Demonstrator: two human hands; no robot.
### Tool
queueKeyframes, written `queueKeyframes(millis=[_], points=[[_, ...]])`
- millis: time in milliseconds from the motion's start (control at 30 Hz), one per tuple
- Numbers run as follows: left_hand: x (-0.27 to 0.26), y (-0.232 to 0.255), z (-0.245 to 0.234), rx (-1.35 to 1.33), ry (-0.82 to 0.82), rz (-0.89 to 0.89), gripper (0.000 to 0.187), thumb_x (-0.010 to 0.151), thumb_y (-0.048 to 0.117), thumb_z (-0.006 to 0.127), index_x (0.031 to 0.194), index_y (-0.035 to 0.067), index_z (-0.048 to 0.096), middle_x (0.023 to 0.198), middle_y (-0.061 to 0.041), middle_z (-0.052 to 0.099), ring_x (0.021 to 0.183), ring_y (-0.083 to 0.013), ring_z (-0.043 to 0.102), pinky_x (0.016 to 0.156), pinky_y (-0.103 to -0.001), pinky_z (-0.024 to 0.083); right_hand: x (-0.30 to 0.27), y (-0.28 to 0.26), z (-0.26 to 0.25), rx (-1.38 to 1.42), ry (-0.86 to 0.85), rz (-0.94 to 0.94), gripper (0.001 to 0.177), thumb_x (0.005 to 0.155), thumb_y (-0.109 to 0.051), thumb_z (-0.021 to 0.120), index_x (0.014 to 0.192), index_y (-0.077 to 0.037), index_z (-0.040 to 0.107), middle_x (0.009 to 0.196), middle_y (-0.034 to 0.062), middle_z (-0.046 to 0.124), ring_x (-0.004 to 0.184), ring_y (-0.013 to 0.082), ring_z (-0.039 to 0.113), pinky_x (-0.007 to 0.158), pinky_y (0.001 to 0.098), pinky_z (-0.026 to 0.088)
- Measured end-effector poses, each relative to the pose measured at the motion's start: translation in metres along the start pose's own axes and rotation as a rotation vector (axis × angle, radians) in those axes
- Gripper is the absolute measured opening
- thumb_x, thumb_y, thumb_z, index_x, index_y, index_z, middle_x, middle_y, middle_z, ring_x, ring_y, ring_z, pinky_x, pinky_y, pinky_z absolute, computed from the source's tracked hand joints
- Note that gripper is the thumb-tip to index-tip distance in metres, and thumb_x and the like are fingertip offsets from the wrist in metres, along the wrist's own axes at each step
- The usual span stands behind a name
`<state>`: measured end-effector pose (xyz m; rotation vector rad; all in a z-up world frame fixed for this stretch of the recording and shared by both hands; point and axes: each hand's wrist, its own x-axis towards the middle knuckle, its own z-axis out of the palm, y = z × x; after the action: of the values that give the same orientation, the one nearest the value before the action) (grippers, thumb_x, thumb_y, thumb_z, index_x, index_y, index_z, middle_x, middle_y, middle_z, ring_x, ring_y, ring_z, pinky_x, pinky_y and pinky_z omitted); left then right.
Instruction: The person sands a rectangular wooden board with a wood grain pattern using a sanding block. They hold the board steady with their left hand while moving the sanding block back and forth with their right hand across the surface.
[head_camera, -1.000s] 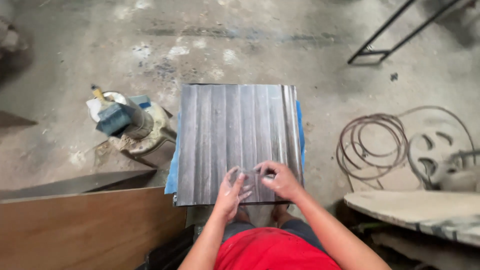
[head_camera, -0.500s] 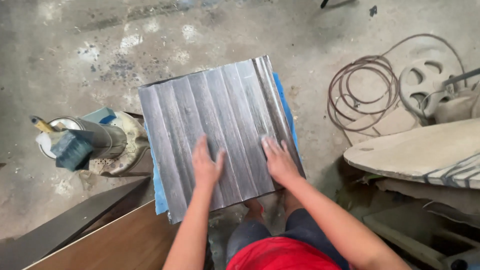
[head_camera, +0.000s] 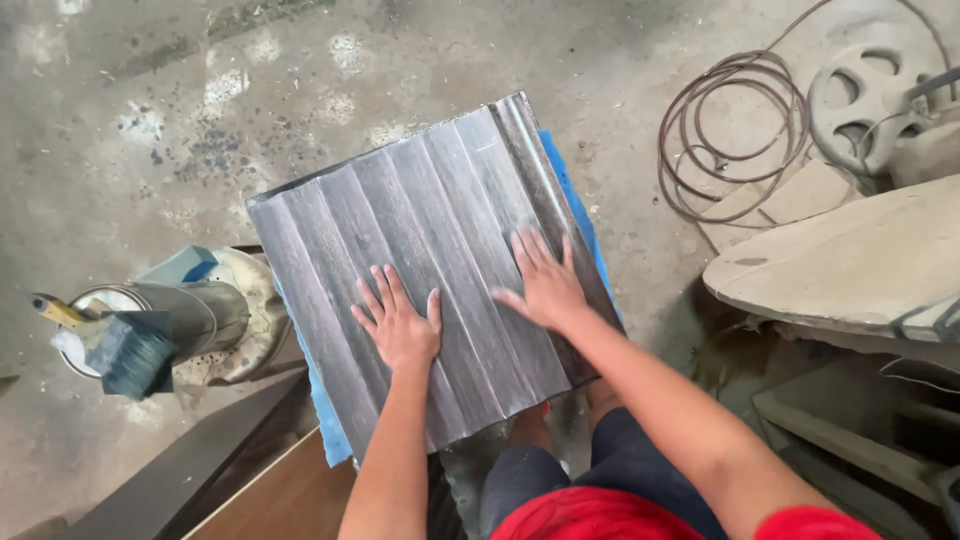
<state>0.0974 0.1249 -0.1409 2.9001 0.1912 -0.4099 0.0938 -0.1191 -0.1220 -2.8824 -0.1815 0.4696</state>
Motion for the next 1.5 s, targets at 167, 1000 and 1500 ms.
queueKeyframes(millis=[167,1000,1500], points=[[-0.005,0.0,-0.002,0.006,-0.026,-0.005,0.094,0.094,0.071,0.04,0.165,0.014,0.017,0.173,-0.008,0.015,0.159,-0.0364,0.006,0.127,-0.06,0.004,-0.006,-0.003,-0.003,0.046,0.039,0.002,0.1,0.092,-0.072,0.051,0.161,-0.004,0.027,0.166,0.0171,0.033,0.156,0.0309,0.028,0.121,0.0709,0.016],[0.007,0.002,0.002,0.038,-0.073,-0.029,0.093,0.095,0.072,0.035,0.165,0.016,0.012,0.172,-0.008,0.01,0.158,-0.0359,0.002,0.126,-0.06,0.0,0.092,0.0,-0.025,0.049,0.02,-0.027,0.095,0.096,-0.068,0.048,0.161,-0.002,0.026,0.167,0.0203,0.03,0.157,0.0324,0.026,0.119,0.0729,0.019],[0.006,-0.002,0.01,0.03,-0.044,-0.019,0.093,0.095,0.071,0.038,0.165,0.015,0.014,0.173,-0.008,0.01,0.158,-0.0368,0.003,0.125,-0.062,0.0,-0.013,-0.016,0.01,0.208,0.016,-0.027,0.096,0.094,-0.058,0.062,0.153,0.012,0.033,0.157,0.0359,0.035,0.147,0.0478,0.037,0.12,0.055,0.032]])
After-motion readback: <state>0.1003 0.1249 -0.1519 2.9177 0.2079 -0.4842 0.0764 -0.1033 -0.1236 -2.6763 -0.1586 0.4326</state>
